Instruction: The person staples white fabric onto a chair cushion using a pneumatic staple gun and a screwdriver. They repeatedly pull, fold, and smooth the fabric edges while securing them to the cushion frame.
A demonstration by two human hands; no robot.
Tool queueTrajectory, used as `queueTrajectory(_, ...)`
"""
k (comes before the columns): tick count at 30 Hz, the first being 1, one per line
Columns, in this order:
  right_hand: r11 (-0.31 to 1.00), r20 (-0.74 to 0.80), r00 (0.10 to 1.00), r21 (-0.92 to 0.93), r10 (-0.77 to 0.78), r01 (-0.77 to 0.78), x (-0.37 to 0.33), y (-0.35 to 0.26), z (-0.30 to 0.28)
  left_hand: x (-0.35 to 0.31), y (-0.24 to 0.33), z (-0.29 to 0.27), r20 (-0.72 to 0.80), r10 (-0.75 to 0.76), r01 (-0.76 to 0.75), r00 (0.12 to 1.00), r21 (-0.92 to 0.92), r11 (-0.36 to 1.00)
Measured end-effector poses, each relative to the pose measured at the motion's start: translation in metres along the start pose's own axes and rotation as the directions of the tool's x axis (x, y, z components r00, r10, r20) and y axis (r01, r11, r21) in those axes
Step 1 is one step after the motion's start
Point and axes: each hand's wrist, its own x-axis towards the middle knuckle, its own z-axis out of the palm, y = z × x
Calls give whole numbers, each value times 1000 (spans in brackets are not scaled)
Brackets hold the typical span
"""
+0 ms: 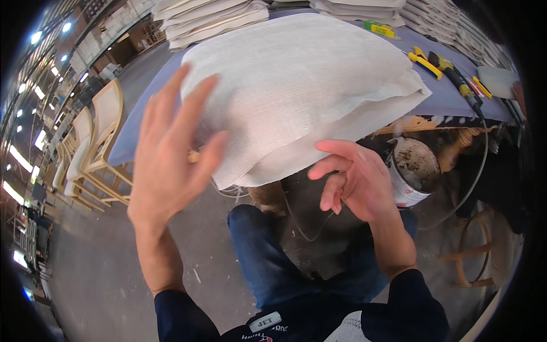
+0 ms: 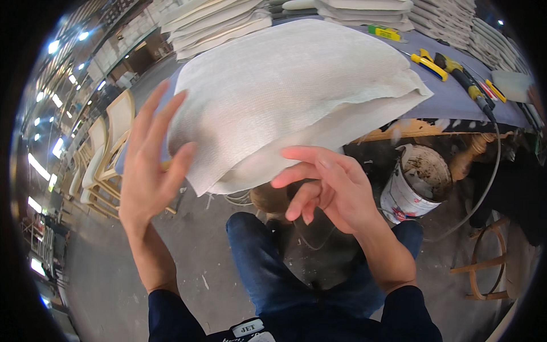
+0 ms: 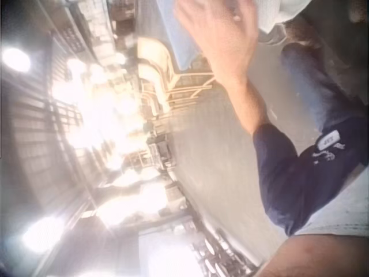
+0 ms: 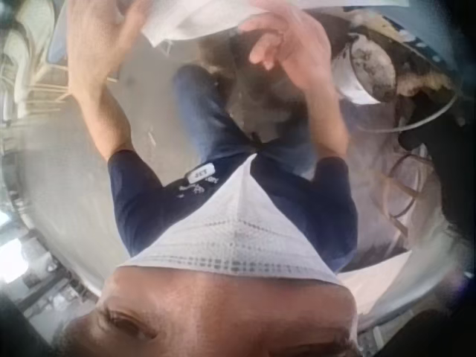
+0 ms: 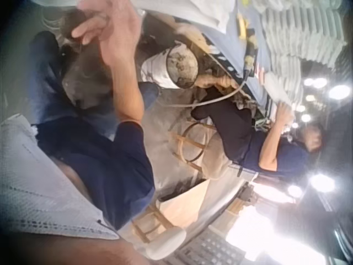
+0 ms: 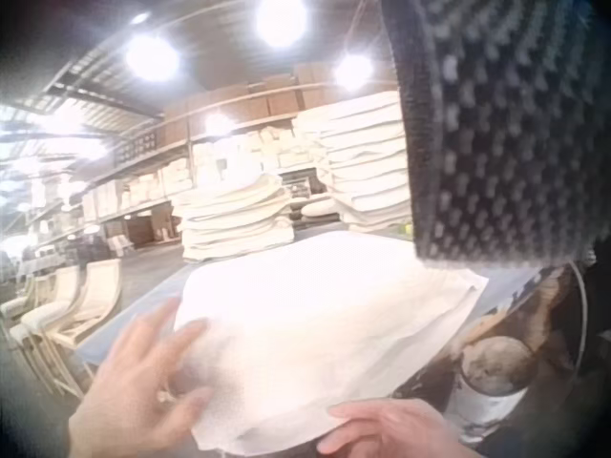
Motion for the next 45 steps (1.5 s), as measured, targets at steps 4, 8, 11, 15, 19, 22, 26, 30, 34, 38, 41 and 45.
queueTrajectory(4, 966, 49, 973, 125, 224, -228, 35, 13, 23, 28, 6, 3, 145, 141, -151, 979, 62, 987)
queueTrajectory(8, 960, -11, 967, 124, 255, -251, 62, 13, 31, 66, -18, 30, 273, 141, -124, 952, -78, 989)
queueTrajectory(11, 987, -221, 972, -123, 78, -108, 65, 40, 29, 66, -12, 37, 315, 163, -149, 935, -67, 987)
queueTrajectory(15, 967, -178, 972, -230, -156, 113, 59, 75, 7, 59, -14, 43, 280, 209, -208, 937, -32, 978)
queueTrajectory(19, 979, -98, 986, -171, -133, 115, 66, 68, 9, 62, -11, 46, 239, 226, -230, 945, -10, 973)
queueTrajectory(22, 1000, -39, 999, 14, 8, -8, 66, 55, 14, 60, -10, 47, 204, 269, -283, 941, 46, 958)
queueTrajectory(26, 985, -115, 979, 33, 169, -167, 71, 33, 37, 59, -7, 50, 187, 292, -311, 938, 85, 947)
queueTrajectory(30, 994, -163, 985, -99, -51, 35, 65, 77, 29, 56, -2, 49, 187, 301, -325, 935, 115, 939)
queueTrajectory(34, 943, -184, 977, -331, -108, 42, 64, 76, 21, 60, -5, 38, 281, 282, -306, 917, 42, 951)
queueTrajectory(38, 944, -166, 967, -299, -193, 137, 75, 85, 12, 128, -66, 25, 328, 265, -96, 907, -452, 887)
queueTrajectory(41, 972, -188, 974, -220, -127, 84, 72, 83, 7, 204, -114, 32, 187, 84, -41, 979, -222, 974)
queueTrajectory(45, 984, -146, 987, -171, -74, 48, 72, 82, 7, 306, -218, 71, 230, -107, 120, 967, -43, 992)
